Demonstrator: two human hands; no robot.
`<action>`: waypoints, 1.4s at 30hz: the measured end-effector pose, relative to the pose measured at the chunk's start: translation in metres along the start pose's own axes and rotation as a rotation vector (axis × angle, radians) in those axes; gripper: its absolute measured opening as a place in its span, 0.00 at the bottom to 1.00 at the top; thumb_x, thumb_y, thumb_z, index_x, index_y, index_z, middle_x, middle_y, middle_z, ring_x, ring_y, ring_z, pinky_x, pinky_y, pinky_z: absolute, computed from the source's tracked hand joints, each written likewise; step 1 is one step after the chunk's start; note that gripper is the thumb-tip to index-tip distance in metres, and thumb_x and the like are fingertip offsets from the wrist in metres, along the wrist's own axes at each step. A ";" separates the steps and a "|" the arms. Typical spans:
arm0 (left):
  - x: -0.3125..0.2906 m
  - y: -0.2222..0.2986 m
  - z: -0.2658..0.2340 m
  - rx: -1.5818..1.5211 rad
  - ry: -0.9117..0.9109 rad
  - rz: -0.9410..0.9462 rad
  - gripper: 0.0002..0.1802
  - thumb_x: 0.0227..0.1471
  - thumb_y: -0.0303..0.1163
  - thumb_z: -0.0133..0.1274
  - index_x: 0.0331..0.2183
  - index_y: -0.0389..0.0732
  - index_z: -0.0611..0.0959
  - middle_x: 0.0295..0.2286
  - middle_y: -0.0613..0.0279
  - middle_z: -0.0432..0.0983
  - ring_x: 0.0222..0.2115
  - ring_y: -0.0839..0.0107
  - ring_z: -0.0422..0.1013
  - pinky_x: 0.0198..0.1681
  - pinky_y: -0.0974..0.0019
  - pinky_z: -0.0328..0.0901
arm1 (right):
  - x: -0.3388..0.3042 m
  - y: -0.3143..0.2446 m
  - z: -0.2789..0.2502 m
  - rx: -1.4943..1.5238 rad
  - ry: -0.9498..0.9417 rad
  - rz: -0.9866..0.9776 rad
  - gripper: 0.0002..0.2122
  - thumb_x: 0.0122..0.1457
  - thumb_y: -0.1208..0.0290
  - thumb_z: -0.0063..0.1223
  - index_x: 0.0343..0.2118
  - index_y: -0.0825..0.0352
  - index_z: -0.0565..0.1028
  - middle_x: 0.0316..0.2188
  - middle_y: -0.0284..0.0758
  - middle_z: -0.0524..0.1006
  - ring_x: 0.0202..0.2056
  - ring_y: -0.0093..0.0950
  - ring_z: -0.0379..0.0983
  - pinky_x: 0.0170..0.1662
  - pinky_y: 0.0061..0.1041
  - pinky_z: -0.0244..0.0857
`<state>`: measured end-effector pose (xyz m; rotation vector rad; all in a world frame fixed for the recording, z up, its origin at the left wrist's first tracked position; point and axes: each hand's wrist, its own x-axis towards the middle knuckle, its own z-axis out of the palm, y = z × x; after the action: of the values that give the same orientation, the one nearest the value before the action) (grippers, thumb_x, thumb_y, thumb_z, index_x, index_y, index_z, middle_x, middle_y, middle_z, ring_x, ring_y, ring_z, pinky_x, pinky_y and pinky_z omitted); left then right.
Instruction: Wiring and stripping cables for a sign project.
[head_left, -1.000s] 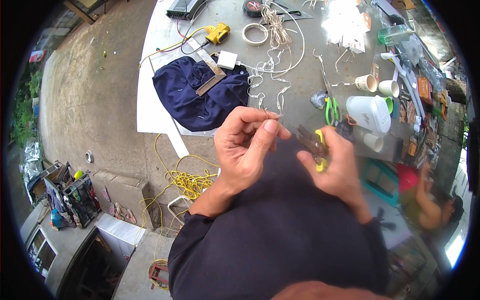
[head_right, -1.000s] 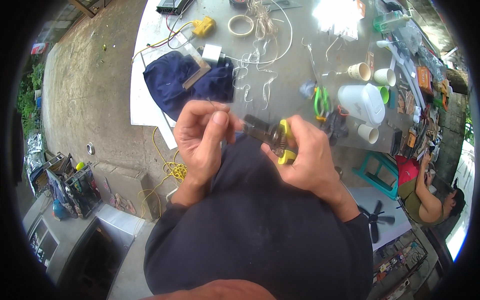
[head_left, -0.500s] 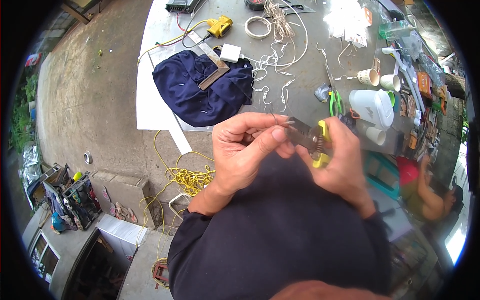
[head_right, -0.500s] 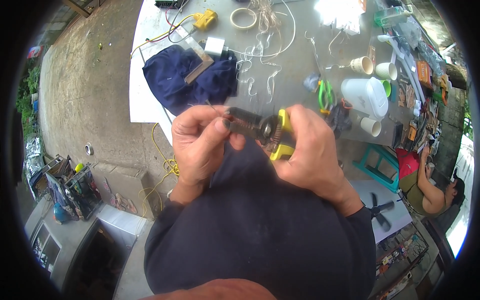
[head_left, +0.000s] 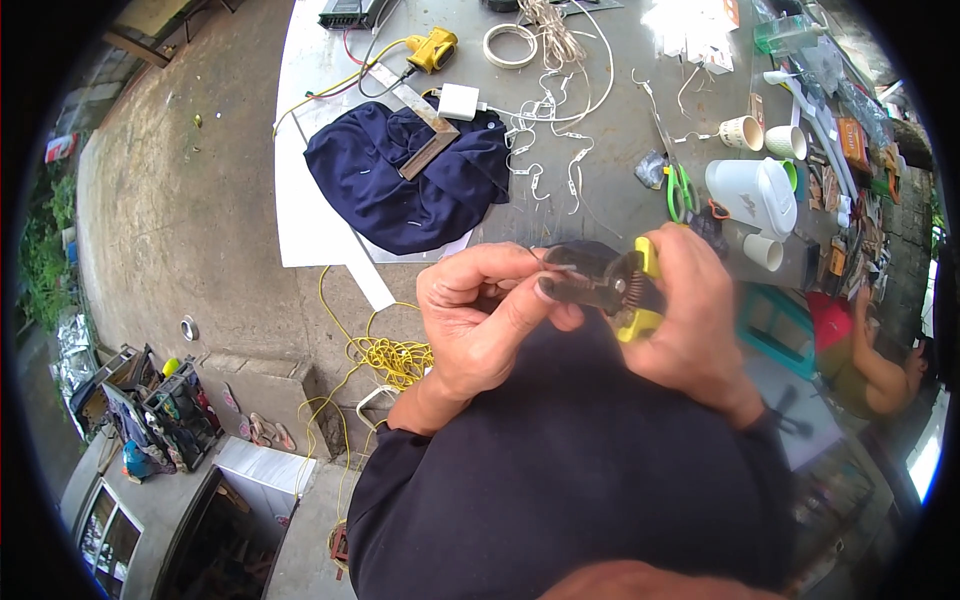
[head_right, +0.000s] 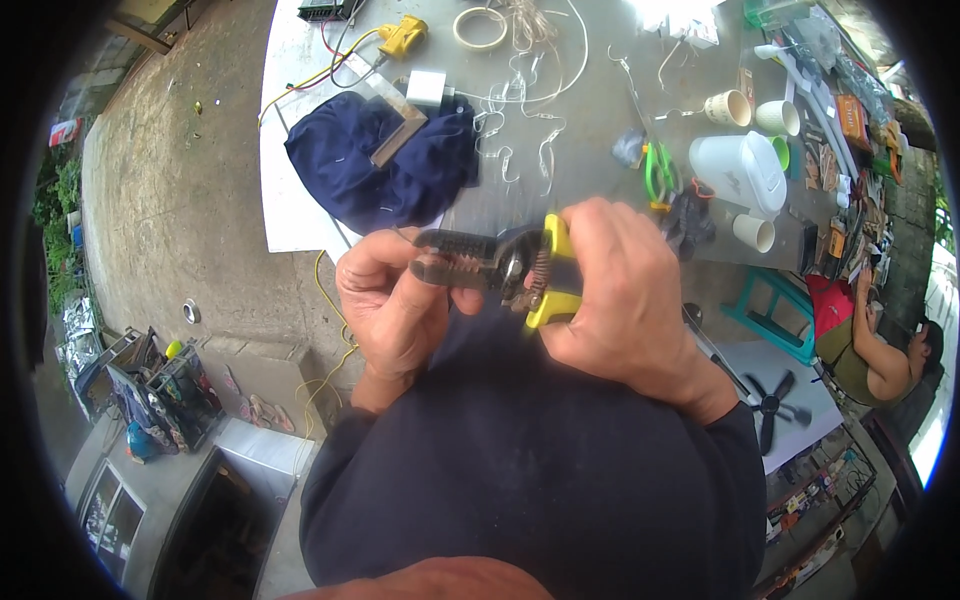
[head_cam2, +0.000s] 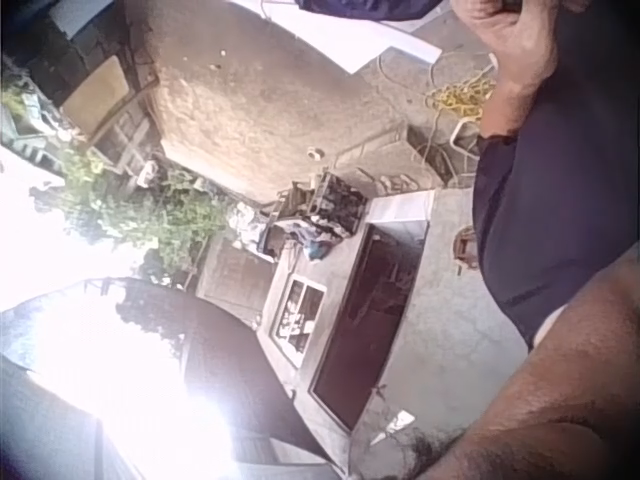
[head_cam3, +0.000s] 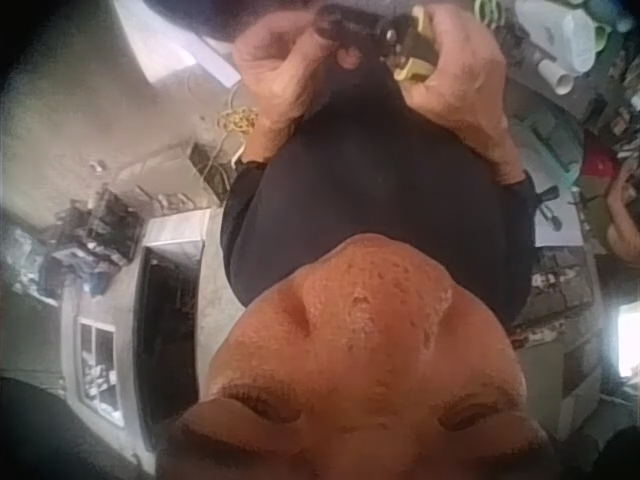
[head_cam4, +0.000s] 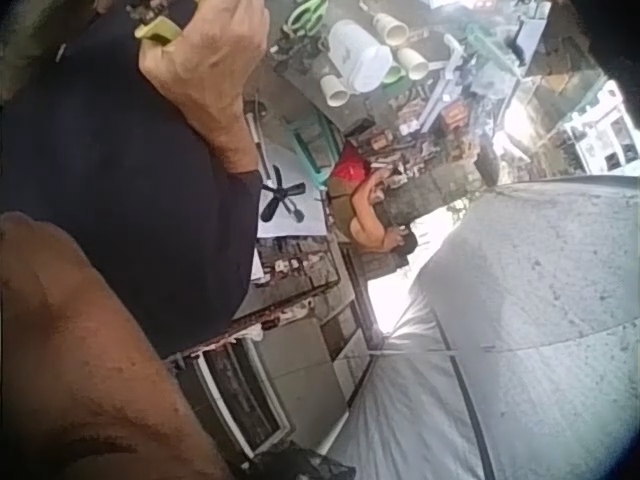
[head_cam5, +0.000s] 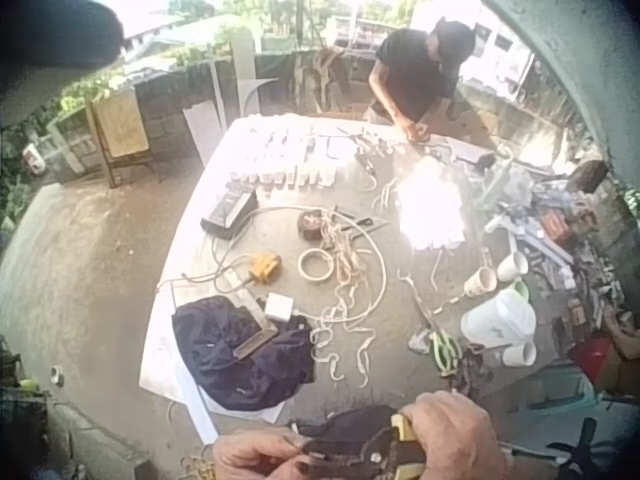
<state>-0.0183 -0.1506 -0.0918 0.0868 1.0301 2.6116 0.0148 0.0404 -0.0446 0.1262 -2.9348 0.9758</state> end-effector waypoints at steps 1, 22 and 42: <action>0.000 0.000 -0.001 0.016 0.003 0.008 0.05 0.56 0.16 0.56 0.37 0.28 0.82 0.31 0.48 0.82 0.27 0.68 0.80 0.30 0.71 0.75 | 0.001 0.000 0.000 0.004 0.004 -0.015 0.19 0.37 0.74 0.65 0.34 0.68 0.70 0.26 0.41 0.70 0.28 0.44 0.69 0.32 0.40 0.61; 0.004 -0.001 0.004 0.123 0.068 0.039 0.05 0.56 0.14 0.54 0.36 0.30 0.82 0.28 0.50 0.81 0.26 0.71 0.79 0.28 0.73 0.73 | 0.006 0.005 0.005 0.164 -0.103 0.107 0.17 0.37 0.76 0.64 0.33 0.68 0.70 0.25 0.43 0.73 0.29 0.48 0.73 0.32 0.41 0.65; 0.004 0.008 0.005 0.345 0.047 -0.030 0.07 0.57 0.20 0.56 0.40 0.31 0.82 0.31 0.47 0.81 0.26 0.66 0.76 0.29 0.67 0.71 | 0.017 0.003 -0.003 0.577 -0.439 0.343 0.14 0.53 0.68 0.66 0.32 0.72 0.71 0.19 0.41 0.70 0.21 0.29 0.63 0.28 0.29 0.61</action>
<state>-0.0238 -0.1512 -0.0827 0.0894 1.4769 2.3932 -0.0028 0.0438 -0.0427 -0.1754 -2.9868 2.0685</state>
